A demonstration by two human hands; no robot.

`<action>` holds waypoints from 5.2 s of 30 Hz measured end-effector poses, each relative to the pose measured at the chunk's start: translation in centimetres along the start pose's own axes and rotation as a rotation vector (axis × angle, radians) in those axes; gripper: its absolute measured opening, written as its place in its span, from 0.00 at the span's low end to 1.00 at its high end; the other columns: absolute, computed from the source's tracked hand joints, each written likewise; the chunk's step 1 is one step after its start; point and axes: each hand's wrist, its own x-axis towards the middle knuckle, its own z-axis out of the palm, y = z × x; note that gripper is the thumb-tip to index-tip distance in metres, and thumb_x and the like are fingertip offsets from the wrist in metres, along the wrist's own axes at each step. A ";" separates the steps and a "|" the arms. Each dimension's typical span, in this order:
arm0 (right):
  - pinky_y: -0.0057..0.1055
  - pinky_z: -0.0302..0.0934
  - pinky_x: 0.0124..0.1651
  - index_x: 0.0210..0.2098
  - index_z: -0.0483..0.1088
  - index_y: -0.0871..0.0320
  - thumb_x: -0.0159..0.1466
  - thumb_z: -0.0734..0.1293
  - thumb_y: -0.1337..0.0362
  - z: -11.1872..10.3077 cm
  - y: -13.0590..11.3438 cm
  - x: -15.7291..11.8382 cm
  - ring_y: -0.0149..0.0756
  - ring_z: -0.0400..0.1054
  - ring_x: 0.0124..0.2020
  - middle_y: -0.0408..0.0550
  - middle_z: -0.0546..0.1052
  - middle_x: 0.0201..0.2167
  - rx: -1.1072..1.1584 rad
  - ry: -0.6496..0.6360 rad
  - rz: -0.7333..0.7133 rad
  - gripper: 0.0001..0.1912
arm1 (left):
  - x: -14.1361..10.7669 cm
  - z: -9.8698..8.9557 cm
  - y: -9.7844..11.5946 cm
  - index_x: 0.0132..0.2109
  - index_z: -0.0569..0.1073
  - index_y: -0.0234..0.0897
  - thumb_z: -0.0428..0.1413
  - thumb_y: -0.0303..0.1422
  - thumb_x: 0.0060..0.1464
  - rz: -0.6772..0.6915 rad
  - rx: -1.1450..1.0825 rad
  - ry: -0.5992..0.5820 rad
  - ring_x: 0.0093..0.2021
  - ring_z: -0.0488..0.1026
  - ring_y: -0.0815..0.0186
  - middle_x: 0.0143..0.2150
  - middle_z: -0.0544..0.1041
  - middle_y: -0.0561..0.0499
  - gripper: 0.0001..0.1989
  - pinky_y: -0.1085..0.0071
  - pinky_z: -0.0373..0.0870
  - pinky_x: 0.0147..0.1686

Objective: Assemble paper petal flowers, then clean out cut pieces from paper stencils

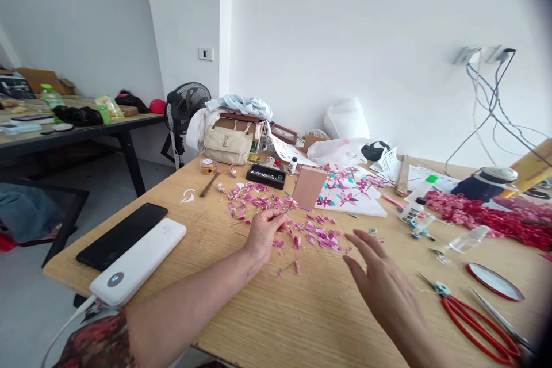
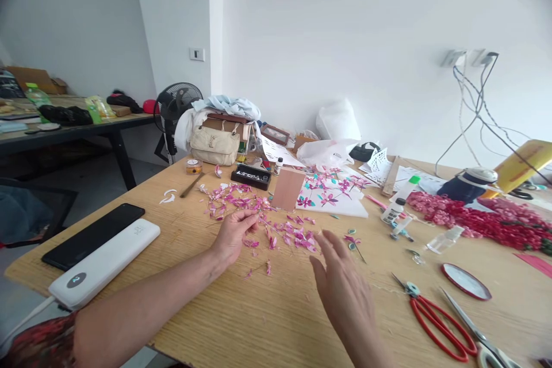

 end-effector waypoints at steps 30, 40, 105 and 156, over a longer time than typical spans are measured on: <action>0.24 0.32 0.16 0.20 0.66 0.61 0.40 0.73 0.57 6.5 -6.9 3.2 0.20 0.41 0.12 0.34 0.57 0.11 1.497 -0.051 0.571 0.16 | -0.6 0.4 0.0 0.28 0.66 0.35 0.56 0.31 0.45 0.106 0.269 -0.266 0.23 0.67 0.72 0.21 0.68 0.57 0.06 0.76 0.63 0.26; 0.24 0.34 0.17 0.22 0.68 0.61 0.44 0.72 0.58 6.7 -5.3 2.8 0.20 0.42 0.13 0.36 0.61 0.13 1.462 -0.058 0.473 0.14 | -0.9 -0.3 0.3 0.33 0.70 0.32 0.63 0.30 0.39 -0.391 -0.141 -0.431 0.23 0.67 0.77 0.23 0.70 0.54 0.13 0.80 0.61 0.25; 0.22 0.31 0.16 0.22 0.65 0.62 0.43 0.73 0.57 7.6 -5.4 2.4 0.18 0.40 0.12 0.32 0.55 0.12 1.550 -0.023 0.544 0.16 | -1.7 0.7 -0.3 0.27 0.75 0.29 0.61 0.33 0.38 -0.157 0.065 -0.260 0.23 0.63 0.74 0.21 0.70 0.52 0.10 0.76 0.59 0.27; 0.26 0.49 0.24 0.23 0.67 0.57 0.60 0.56 0.62 -3.1 0.2 5.5 0.31 0.58 0.22 0.42 0.67 0.19 0.286 -0.345 -0.346 0.13 | -2.7 2.1 4.2 0.26 0.75 0.35 0.59 0.30 0.41 -0.069 0.339 -0.816 0.24 0.65 0.72 0.23 0.70 0.53 0.02 0.75 0.60 0.26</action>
